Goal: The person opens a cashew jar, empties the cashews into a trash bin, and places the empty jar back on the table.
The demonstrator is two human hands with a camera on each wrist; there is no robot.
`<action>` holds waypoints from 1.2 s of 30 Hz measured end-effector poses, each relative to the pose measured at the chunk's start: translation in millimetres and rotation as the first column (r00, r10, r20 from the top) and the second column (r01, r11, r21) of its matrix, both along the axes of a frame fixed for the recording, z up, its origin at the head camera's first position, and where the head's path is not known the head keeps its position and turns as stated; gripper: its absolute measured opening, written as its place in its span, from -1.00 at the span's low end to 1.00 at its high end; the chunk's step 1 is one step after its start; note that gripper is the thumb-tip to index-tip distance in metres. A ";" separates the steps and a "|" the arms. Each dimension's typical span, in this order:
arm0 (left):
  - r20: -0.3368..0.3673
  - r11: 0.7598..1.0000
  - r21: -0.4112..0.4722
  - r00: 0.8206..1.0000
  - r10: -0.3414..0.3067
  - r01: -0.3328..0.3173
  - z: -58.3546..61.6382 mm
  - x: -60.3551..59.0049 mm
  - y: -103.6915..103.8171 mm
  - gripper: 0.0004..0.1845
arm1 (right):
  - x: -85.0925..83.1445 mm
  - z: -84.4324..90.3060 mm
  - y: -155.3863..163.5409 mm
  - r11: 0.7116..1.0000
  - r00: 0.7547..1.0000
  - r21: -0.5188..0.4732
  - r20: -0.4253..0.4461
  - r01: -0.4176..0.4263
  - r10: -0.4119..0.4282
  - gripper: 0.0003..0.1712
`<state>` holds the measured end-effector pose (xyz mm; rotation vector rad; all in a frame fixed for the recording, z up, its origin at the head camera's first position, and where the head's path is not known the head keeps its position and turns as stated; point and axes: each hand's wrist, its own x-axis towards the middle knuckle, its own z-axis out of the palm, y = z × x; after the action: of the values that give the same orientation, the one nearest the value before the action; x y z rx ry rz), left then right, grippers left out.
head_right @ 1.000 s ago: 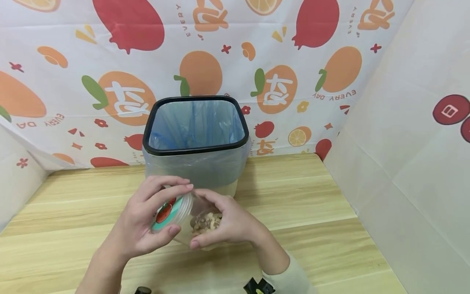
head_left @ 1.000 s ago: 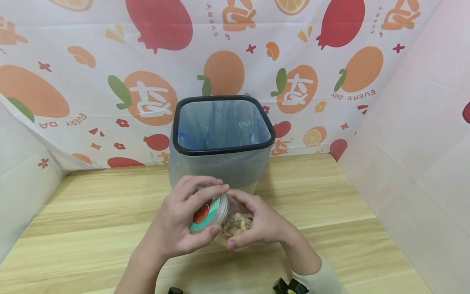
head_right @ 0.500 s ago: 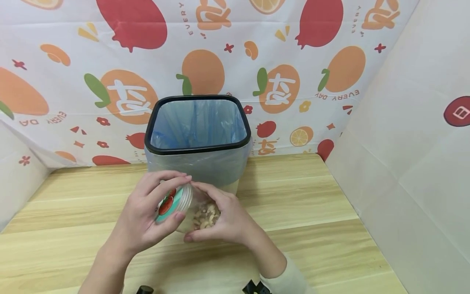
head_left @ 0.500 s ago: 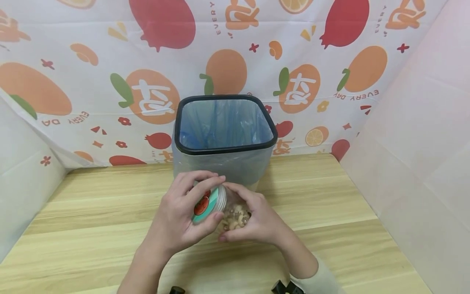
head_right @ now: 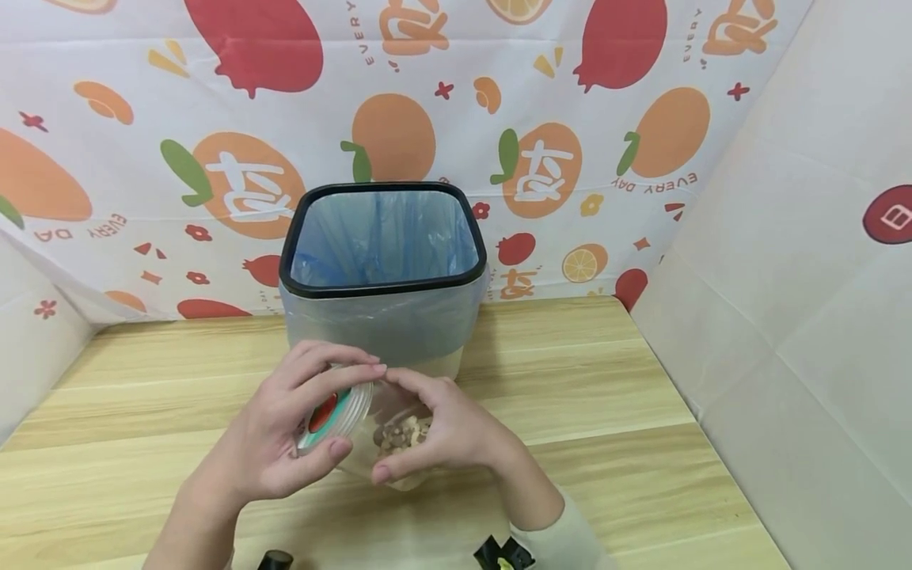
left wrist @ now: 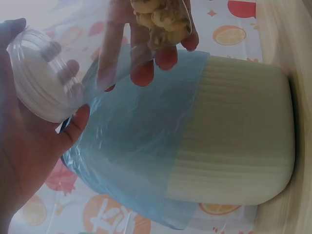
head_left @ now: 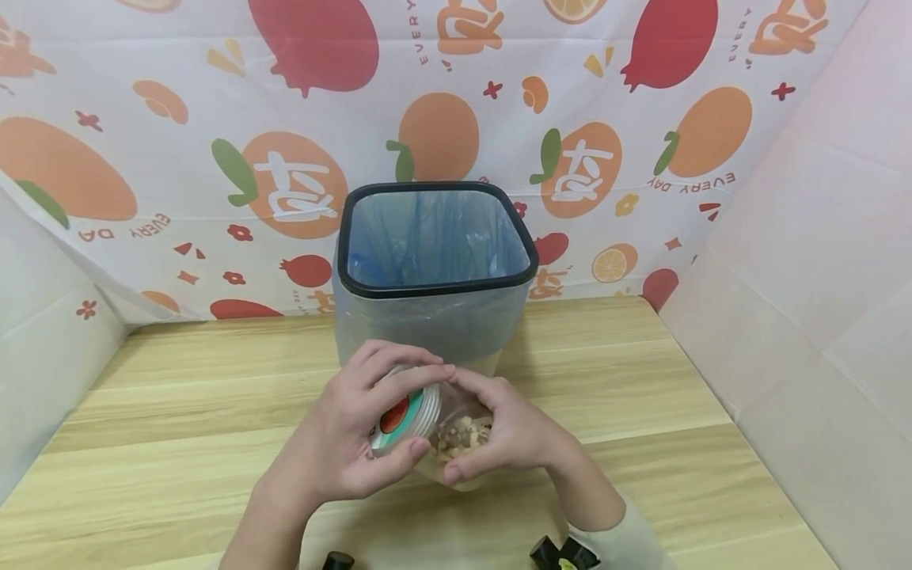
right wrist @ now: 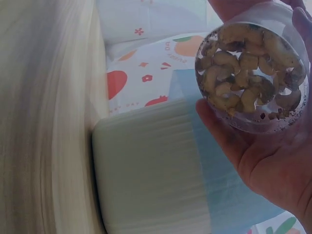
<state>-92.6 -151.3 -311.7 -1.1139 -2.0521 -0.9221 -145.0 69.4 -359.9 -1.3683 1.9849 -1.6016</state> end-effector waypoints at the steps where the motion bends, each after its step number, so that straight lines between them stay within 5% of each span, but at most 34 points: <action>1: -0.006 1.000 0.004 1.000 -0.005 0.005 0.3 0.3 0.3 -0.52 | -0.1 0.4 0.2 1.000 1.000 -0.005 -0.001 -0.011 0.011 0.06; 7: -0.011 1.000 0.008 0.999 0.030 -0.030 -0.7 -0.6 -0.1 -0.55 | 1.2 1.4 -1.1 1.000 1.000 -0.009 -0.013 -0.003 0.003 0.04; 13: 0.013 0.992 -0.008 0.992 0.127 -0.127 -3.7 -3.1 -1.5 -0.57 | 1.8 -1.0 -6.4 0.994 0.991 -0.005 -0.081 0.108 -0.108 0.07; 23: 0.083 0.958 -0.058 0.955 0.286 -0.282 -8.5 -3.0 -2.5 -0.53 | 2.9 -2.6 -9.2 0.954 0.911 0.028 -0.306 0.298 -0.276 0.14; 30: 0.107 0.960 -0.101 0.957 0.270 -0.260 -7.3 -1.0 -5.3 -0.40 | 2.1 -1.4 -6.5 0.962 0.951 0.046 -0.171 0.269 -0.257 0.11; 36: 0.079 0.989 -0.079 0.988 0.132 -0.125 -4.3 -1.4 -6.4 -0.37 | -0.6 0.1 0.8 0.994 0.994 0.015 -0.035 0.106 -0.105 0.05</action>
<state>-94.0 -157.6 -316.0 -0.9821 -2.2147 -0.8485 -145.7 70.2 -359.7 -1.3139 2.1183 -1.6125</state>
